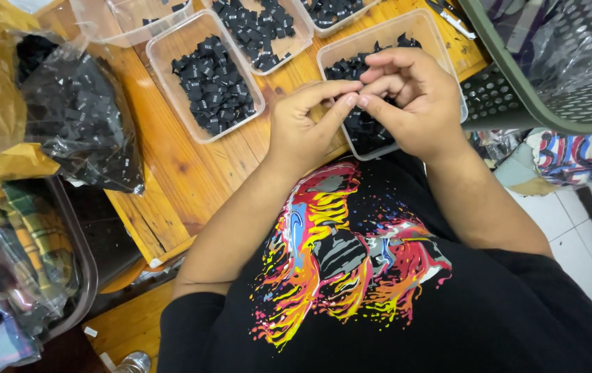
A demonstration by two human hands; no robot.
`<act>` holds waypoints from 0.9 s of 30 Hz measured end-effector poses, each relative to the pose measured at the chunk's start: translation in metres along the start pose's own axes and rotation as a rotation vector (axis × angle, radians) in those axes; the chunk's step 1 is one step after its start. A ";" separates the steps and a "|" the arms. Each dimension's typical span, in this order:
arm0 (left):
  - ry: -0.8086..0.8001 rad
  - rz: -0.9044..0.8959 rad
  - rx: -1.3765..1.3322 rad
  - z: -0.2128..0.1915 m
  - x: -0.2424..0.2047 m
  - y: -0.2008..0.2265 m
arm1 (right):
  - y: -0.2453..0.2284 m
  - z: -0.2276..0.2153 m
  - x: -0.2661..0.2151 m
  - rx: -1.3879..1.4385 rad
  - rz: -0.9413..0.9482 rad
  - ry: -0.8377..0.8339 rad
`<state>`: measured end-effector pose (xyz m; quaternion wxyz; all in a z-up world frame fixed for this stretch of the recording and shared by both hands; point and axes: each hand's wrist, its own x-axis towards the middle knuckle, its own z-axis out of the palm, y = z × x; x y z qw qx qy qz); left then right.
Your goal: The person sorts small black rectangular parts from one clear plastic container into another on a wooden table. They pick up individual pieces with both hands and place them into a second container, repeating this action throughout the clip.
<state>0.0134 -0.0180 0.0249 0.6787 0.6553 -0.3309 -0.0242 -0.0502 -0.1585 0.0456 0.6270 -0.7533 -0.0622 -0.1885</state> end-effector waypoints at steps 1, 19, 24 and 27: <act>0.003 0.000 -0.001 0.001 0.000 0.001 | -0.003 -0.001 0.001 -0.001 0.000 -0.003; 0.155 0.029 0.003 -0.004 0.006 0.001 | 0.007 -0.038 0.001 -0.809 -0.121 -0.010; 0.251 0.052 -0.099 -0.006 0.007 0.001 | 0.009 -0.039 0.003 -0.984 -0.265 -0.016; 0.261 0.134 -0.127 -0.010 0.007 0.010 | 0.006 -0.036 0.021 -0.918 -0.301 -0.221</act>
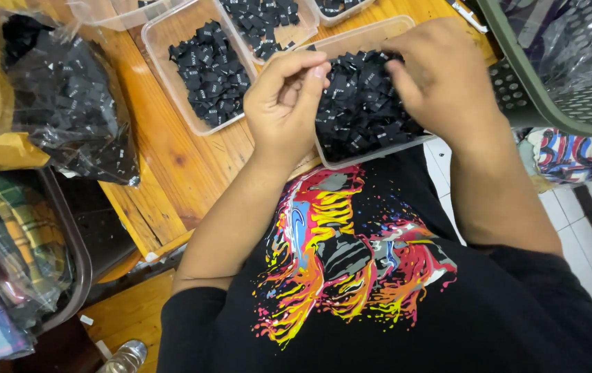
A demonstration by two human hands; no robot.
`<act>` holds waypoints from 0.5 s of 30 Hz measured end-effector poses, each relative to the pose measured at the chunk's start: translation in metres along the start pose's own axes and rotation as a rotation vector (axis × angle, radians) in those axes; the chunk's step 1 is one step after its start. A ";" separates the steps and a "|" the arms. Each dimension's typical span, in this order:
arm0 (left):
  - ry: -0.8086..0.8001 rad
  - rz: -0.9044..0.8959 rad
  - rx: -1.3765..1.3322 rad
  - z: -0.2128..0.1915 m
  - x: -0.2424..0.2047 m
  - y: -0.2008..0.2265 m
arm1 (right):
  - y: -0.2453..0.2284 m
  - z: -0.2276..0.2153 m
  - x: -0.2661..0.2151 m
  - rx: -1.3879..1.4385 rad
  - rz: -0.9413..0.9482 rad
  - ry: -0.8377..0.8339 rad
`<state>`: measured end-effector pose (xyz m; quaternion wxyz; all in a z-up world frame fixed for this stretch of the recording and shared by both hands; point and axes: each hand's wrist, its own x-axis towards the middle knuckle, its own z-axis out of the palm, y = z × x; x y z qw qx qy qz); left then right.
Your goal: The person sorts small black rectangular parts from one clear plastic container into another on a wooden table. They pick up individual pieces with both hands and place them into a second container, repeating this action throughout the clip.
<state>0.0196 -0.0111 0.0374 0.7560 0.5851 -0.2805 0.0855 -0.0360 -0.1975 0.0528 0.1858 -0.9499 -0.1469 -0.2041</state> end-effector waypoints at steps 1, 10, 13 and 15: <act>-0.001 -0.001 0.000 0.001 -0.001 -0.001 | 0.000 0.005 0.006 0.001 0.001 0.000; 0.044 -0.080 -0.079 0.004 -0.004 -0.004 | 0.005 0.039 0.021 -0.158 -0.188 -0.266; 0.010 -0.042 -0.039 0.004 -0.004 -0.002 | 0.006 0.043 0.018 -0.253 -0.202 -0.267; 0.018 -0.042 -0.017 0.004 -0.003 -0.001 | 0.006 0.044 0.017 -0.261 -0.192 -0.321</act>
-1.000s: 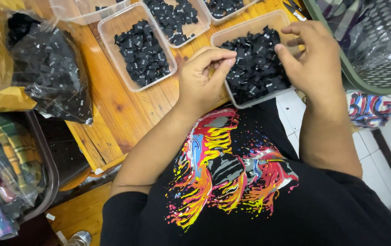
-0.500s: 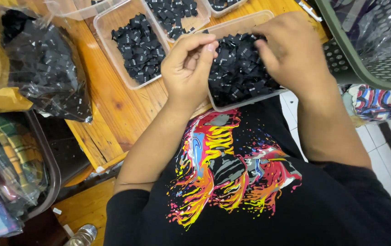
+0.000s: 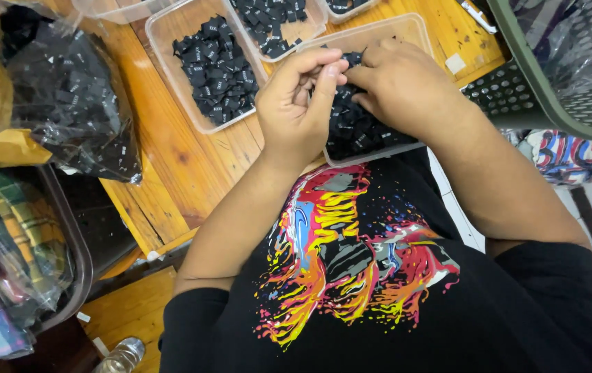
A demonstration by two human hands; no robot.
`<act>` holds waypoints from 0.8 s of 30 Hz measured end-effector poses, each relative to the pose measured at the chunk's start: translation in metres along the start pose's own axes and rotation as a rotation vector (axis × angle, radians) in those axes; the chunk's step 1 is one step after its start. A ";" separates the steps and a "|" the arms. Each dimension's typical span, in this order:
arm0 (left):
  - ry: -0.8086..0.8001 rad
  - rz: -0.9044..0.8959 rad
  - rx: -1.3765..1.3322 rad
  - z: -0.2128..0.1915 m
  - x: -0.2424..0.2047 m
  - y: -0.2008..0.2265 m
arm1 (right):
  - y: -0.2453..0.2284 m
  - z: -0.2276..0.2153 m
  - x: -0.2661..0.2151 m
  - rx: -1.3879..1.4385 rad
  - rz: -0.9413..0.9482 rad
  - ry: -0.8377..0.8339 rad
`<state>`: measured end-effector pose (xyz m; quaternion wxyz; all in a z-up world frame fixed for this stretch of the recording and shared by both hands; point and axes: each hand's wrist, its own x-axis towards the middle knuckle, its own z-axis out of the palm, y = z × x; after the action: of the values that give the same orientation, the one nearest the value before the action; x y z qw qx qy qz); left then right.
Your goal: The person sorts small black rectangular parts from one clear plastic container into another on a wooden table. They pick up individual pieces with both hands and place them into a second container, repeating this action throughout the clip.
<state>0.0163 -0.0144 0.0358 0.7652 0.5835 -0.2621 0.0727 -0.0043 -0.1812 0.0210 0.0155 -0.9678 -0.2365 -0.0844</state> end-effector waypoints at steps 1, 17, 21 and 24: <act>0.002 0.003 0.000 0.000 0.000 0.000 | 0.000 0.001 0.000 -0.002 -0.003 0.001; -0.188 0.101 0.321 -0.006 0.004 0.003 | -0.005 -0.027 -0.016 0.539 0.177 0.198; -0.342 0.163 0.386 -0.008 0.005 0.002 | -0.013 -0.036 -0.021 0.528 0.198 0.358; -0.364 0.166 0.364 -0.009 0.005 0.005 | -0.015 -0.035 -0.025 0.329 0.122 0.458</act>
<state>0.0216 -0.0060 0.0409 0.5795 0.6914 -0.4249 0.0753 -0.0390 -0.1815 0.0506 0.2305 -0.9204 -0.1787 -0.2604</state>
